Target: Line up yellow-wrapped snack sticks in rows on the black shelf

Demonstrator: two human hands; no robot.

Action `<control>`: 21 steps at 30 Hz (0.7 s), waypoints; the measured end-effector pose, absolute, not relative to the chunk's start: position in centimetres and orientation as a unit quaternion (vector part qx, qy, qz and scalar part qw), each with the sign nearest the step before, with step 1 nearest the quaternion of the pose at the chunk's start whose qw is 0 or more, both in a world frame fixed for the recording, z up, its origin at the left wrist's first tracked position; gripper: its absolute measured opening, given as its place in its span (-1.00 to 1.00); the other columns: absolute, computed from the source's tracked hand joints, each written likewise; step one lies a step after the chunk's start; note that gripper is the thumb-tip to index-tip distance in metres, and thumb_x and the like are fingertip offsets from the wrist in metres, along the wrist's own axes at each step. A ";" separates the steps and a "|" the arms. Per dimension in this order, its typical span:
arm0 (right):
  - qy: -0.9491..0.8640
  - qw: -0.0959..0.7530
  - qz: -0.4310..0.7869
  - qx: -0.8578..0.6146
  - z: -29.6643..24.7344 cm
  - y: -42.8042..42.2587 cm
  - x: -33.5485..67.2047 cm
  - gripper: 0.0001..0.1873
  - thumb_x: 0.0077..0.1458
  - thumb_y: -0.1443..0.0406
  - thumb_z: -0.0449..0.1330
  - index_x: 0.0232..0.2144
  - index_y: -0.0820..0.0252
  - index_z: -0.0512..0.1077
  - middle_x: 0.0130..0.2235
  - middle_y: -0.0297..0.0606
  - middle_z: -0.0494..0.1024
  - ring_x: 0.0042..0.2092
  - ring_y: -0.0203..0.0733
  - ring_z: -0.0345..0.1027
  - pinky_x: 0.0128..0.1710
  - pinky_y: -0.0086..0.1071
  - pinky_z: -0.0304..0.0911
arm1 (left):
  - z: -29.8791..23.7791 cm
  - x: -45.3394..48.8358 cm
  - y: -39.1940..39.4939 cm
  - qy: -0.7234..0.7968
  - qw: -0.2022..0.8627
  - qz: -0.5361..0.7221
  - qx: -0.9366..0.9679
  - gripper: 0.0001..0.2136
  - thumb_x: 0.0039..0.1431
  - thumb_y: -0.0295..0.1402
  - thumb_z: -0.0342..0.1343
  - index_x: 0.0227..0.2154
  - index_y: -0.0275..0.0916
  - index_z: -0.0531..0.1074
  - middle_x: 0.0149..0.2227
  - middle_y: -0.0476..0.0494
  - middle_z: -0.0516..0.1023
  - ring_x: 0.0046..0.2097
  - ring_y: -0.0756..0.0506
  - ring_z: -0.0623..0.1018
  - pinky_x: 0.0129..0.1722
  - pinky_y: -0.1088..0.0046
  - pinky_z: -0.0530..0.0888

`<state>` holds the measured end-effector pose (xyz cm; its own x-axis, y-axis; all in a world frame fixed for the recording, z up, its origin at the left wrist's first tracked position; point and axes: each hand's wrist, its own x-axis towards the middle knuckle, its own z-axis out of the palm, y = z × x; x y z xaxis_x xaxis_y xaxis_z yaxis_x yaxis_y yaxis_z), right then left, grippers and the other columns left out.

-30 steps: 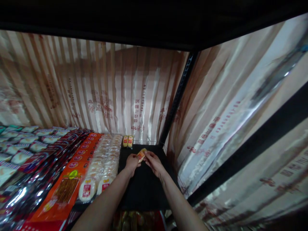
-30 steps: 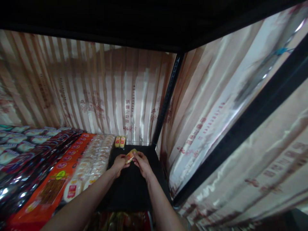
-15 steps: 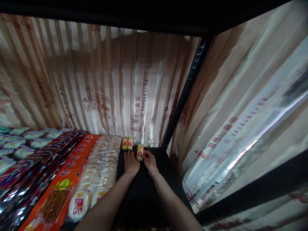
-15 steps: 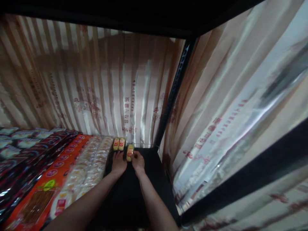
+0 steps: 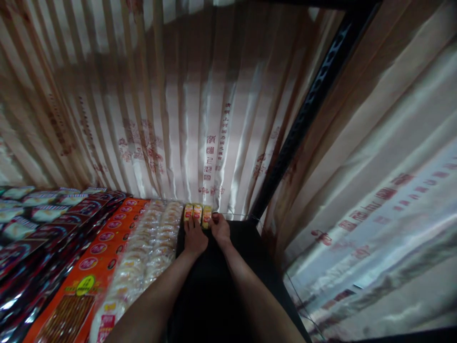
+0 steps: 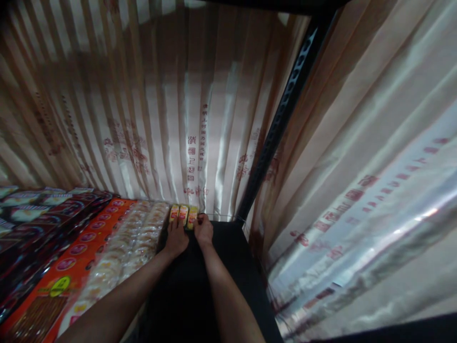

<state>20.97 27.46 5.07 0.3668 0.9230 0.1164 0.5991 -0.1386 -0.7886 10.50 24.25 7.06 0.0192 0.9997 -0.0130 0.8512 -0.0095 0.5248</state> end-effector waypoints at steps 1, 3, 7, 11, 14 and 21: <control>-0.525 0.398 0.198 -0.726 5.0 27.6 20.9 -0.82 0.00 0.28 0.13 -0.29 0.18 0.38 -0.33 -0.26 0.56 -0.29 -0.24 0.42 -0.29 -0.45 0.22 | 7.0 10.4 24.3 0.676 0.196 0.186 0.686 -0.41 0.01 -0.56 -0.16 0.18 -0.55 0.03 0.27 -0.44 -0.03 0.28 -0.29 0.00 0.18 0.14 0.14; -0.531 0.394 0.181 -0.728 4.9 27.7 20.7 -0.87 0.01 0.27 0.12 -0.34 0.16 0.37 -0.36 -0.29 0.54 -0.31 -0.24 0.41 -0.32 -0.45 0.20 | 6.8 10.3 24.4 0.672 0.182 0.191 0.692 -0.43 0.01 -0.55 -0.16 0.16 -0.56 0.07 0.26 -0.44 0.02 0.27 -0.29 0.05 0.17 0.16 0.15; -0.536 0.377 0.159 -0.739 4.7 27.9 20.4 -0.92 0.03 0.26 0.09 -0.40 0.12 0.35 -0.42 -0.34 0.51 -0.37 -0.25 0.38 -0.36 -0.45 0.16 | 6.6 10.3 24.5 0.670 0.151 0.200 0.698 -0.44 -0.01 -0.56 -0.15 0.14 -0.54 0.13 0.23 -0.43 0.10 0.23 -0.27 0.14 0.17 0.18 0.14; -0.529 0.381 0.146 -0.744 4.3 28.2 20.1 -0.92 0.03 0.27 0.07 -0.40 0.12 0.34 -0.44 -0.35 0.49 -0.40 -0.25 0.36 -0.38 -0.44 0.15 | 6.7 10.3 24.5 0.674 0.140 0.192 0.699 -0.45 -0.02 -0.55 -0.14 0.12 -0.51 0.17 0.23 -0.41 0.12 0.22 -0.28 0.15 0.16 0.17 0.16; -0.540 0.390 0.121 -0.736 3.9 28.4 19.9 -0.91 0.03 0.28 0.05 -0.41 0.14 0.33 -0.42 -0.32 0.48 -0.37 -0.23 0.36 -0.35 -0.43 0.16 | 7.0 10.2 24.4 0.677 0.149 0.185 0.696 -0.46 -0.01 -0.54 -0.14 0.11 -0.49 0.19 0.24 -0.38 0.10 0.22 -0.28 0.15 0.15 0.18 0.18; -0.557 0.399 0.082 -0.724 3.3 28.1 19.9 -0.87 0.03 0.27 0.03 -0.42 0.17 0.34 -0.38 -0.23 0.47 -0.28 -0.16 0.33 -0.23 -0.37 0.18 | 7.7 10.1 23.9 0.680 0.164 0.185 0.690 -0.49 0.02 -0.54 -0.14 0.10 -0.48 0.21 0.25 -0.38 0.06 0.23 -0.29 0.12 0.14 0.17 0.20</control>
<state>19.85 28.13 3.34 0.3655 0.8720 0.3255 0.7405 -0.0605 -0.6693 10.12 23.93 7.68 0.0071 0.9994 0.0326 0.8783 -0.0218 0.4776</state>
